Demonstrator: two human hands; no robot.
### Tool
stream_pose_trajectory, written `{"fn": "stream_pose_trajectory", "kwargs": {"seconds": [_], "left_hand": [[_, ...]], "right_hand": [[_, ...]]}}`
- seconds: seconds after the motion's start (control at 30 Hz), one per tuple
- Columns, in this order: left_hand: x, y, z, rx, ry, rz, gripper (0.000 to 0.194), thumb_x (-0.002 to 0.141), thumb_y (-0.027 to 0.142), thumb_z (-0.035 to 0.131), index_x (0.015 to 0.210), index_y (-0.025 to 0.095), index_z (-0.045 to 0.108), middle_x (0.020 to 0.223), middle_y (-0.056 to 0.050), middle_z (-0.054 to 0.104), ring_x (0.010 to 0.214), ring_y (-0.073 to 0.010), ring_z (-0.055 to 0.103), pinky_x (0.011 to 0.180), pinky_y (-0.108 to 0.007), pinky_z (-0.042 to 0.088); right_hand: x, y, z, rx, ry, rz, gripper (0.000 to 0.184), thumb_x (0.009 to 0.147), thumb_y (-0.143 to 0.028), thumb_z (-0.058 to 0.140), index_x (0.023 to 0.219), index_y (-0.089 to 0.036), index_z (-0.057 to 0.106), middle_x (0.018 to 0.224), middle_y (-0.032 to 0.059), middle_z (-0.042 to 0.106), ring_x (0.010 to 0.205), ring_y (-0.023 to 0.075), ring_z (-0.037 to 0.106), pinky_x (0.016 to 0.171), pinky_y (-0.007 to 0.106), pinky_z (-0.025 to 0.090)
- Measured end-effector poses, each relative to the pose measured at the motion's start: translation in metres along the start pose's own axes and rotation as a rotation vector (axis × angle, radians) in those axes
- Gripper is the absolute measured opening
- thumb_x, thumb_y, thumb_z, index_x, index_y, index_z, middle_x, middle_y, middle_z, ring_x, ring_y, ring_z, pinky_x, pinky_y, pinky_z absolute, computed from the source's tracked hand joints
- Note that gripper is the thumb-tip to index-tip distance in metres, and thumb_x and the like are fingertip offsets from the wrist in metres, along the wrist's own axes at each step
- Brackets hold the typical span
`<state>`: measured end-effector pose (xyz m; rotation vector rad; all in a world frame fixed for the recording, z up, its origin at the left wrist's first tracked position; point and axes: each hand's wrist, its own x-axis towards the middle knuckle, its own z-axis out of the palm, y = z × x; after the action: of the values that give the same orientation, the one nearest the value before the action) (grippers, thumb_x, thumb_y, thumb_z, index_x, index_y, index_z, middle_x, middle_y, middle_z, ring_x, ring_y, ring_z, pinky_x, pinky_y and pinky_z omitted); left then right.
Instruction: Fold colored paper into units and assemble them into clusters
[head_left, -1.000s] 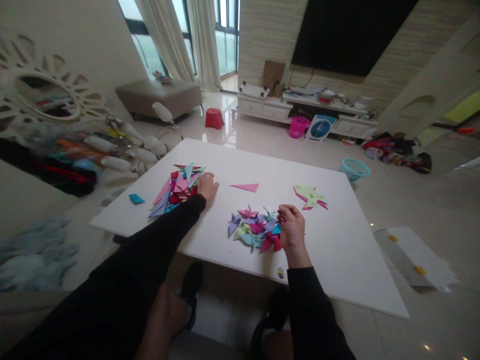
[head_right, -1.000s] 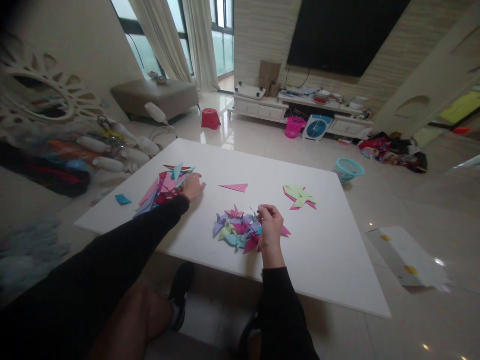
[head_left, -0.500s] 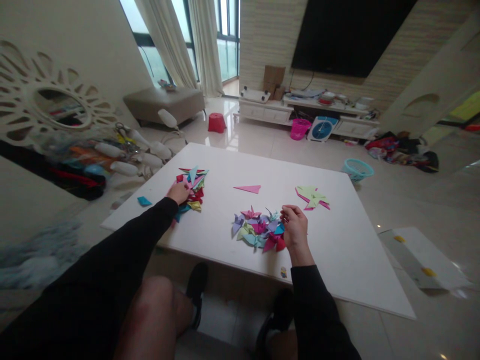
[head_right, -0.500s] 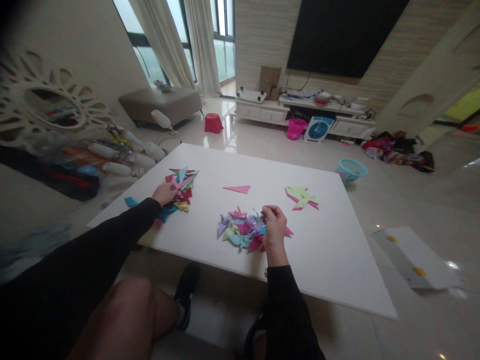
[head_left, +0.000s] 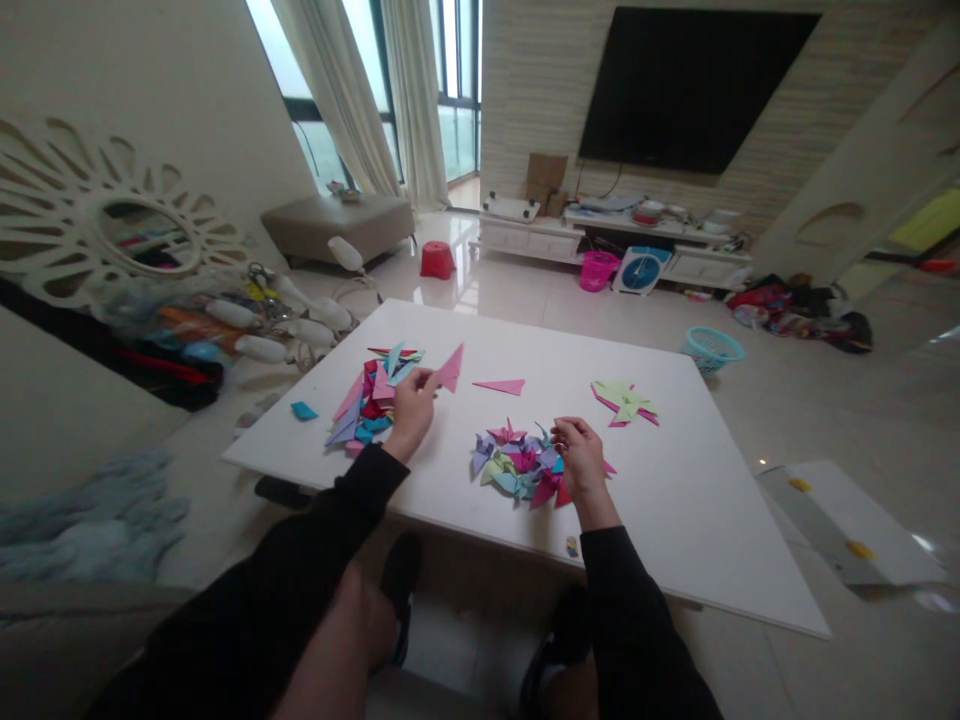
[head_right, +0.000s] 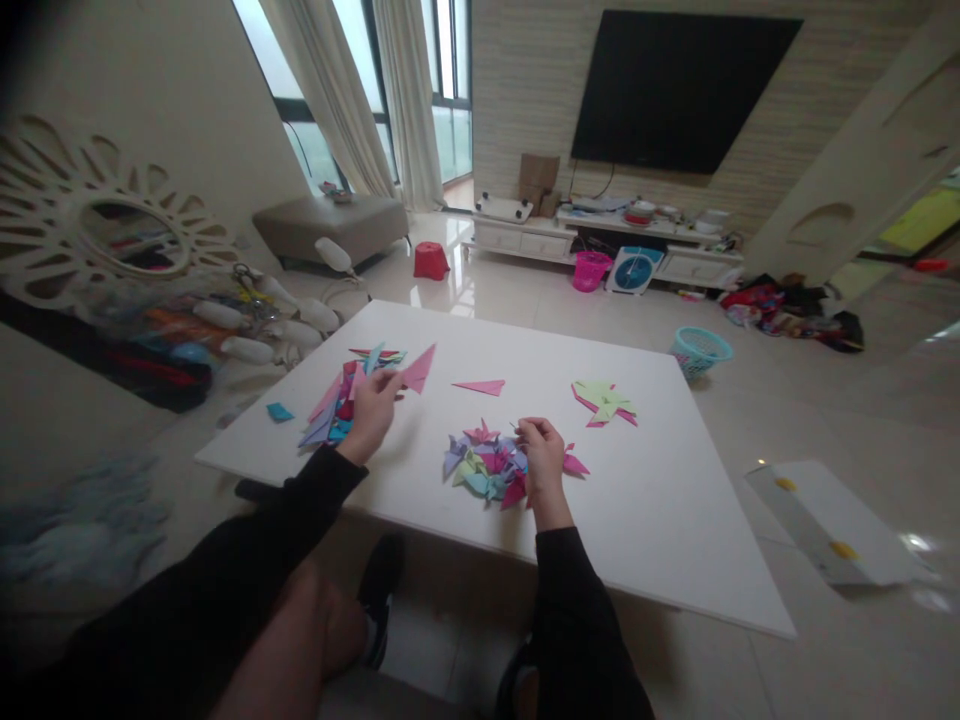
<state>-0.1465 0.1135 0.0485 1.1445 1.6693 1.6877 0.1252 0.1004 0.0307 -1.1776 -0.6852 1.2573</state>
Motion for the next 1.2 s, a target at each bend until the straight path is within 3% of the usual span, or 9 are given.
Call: {"fn": "stream_pose_trajectory", "kwargs": {"seconds": [0.13,0.27,0.37,0.5,0.63,0.7,0.8,0.93,1.2], "left_hand": [[-0.079,0.006,0.037,-0.179,-0.174,-0.034,0.026,0.083,0.043,0.066,0.082,0.016,0.068,0.077,-0.003,0.066,0.073,-0.0155,0.061,0.067,-0.026,0.051],[-0.114,0.002,0.058,-0.198,-0.353,-0.074,0.025,0.085,0.041,0.068,0.082,0.016,0.072,0.077,-0.004,0.07,0.071,-0.0162,0.064,0.065,-0.026,0.05],[-0.11,-0.001,0.066,-0.145,-0.409,-0.006,0.022,0.088,0.038,0.066,0.084,0.017,0.073,0.081,-0.004,0.072,0.076,-0.0166,0.066,0.069,-0.027,0.051],[-0.097,-0.008,0.071,-0.073,-0.365,0.02,0.019,0.089,0.034,0.063,0.084,0.018,0.072,0.081,-0.004,0.072,0.077,-0.0166,0.066,0.071,-0.027,0.051],[-0.087,-0.008,0.071,-0.071,-0.463,0.03,0.017,0.085,0.033,0.066,0.078,0.019,0.072,0.08,-0.003,0.071,0.076,-0.0172,0.065,0.074,-0.029,0.051],[-0.083,-0.008,0.07,-0.188,-0.563,-0.068,0.025,0.085,0.039,0.066,0.072,0.018,0.071,0.079,-0.005,0.07,0.079,-0.0187,0.065,0.076,-0.03,0.051],[-0.08,-0.007,0.068,-0.454,-0.702,-0.38,0.036,0.081,0.049,0.069,0.067,0.016,0.066,0.079,-0.006,0.068,0.077,-0.018,0.064,0.068,-0.027,0.049],[-0.088,-0.006,0.066,-0.636,-0.871,-0.703,0.037,0.074,0.047,0.082,0.09,0.017,0.067,0.086,-0.002,0.065,0.067,-0.011,0.059,0.059,-0.022,0.042],[-0.105,0.003,0.069,-0.808,-1.026,-0.733,0.04,0.077,0.045,0.083,0.105,0.019,0.07,0.091,-0.004,0.068,0.075,-0.0114,0.062,0.068,-0.023,0.046]], "right_hand": [[-0.01,0.009,0.008,-0.053,-0.125,0.055,0.029,0.066,-0.043,0.076,0.082,-0.02,0.068,0.078,0.0018,0.072,0.064,0.0139,0.063,0.056,0.024,0.044],[-0.016,0.016,0.008,-0.057,-0.13,-0.024,0.023,0.072,-0.04,0.072,0.086,-0.023,0.067,0.087,0.0001,0.071,0.077,0.0156,0.066,0.064,0.025,0.05],[-0.014,0.013,0.005,-0.007,-0.086,-0.08,0.017,0.075,-0.037,0.069,0.082,-0.023,0.064,0.086,-0.0015,0.069,0.079,0.0147,0.065,0.067,0.025,0.051],[-0.003,0.006,0.004,0.055,0.023,-0.1,0.029,0.079,-0.049,0.067,0.088,-0.022,0.065,0.084,0.0014,0.071,0.078,0.0158,0.065,0.062,0.025,0.048],[0.006,0.01,0.007,0.002,0.059,-0.125,0.038,0.07,-0.046,0.079,0.095,-0.02,0.068,0.086,0.0029,0.072,0.079,0.0169,0.065,0.068,0.027,0.049],[0.005,0.014,0.009,-0.025,0.013,-0.139,0.038,0.069,-0.045,0.081,0.096,-0.02,0.069,0.083,0.0017,0.071,0.077,0.0167,0.065,0.07,0.029,0.05],[-0.003,0.016,0.011,-0.065,-0.13,-0.124,0.035,0.07,-0.045,0.082,0.094,-0.022,0.07,0.08,0.0003,0.07,0.076,0.0161,0.064,0.072,0.029,0.051],[-0.019,0.015,0.011,-0.104,-0.295,-0.058,0.031,0.071,-0.048,0.083,0.083,-0.022,0.071,0.082,-0.0001,0.07,0.075,0.0153,0.063,0.073,0.027,0.051],[-0.036,0.008,0.006,-0.013,-0.375,0.044,0.033,0.068,-0.048,0.086,0.087,-0.023,0.075,0.088,-0.0002,0.072,0.08,0.0149,0.066,0.078,0.026,0.053]]}}
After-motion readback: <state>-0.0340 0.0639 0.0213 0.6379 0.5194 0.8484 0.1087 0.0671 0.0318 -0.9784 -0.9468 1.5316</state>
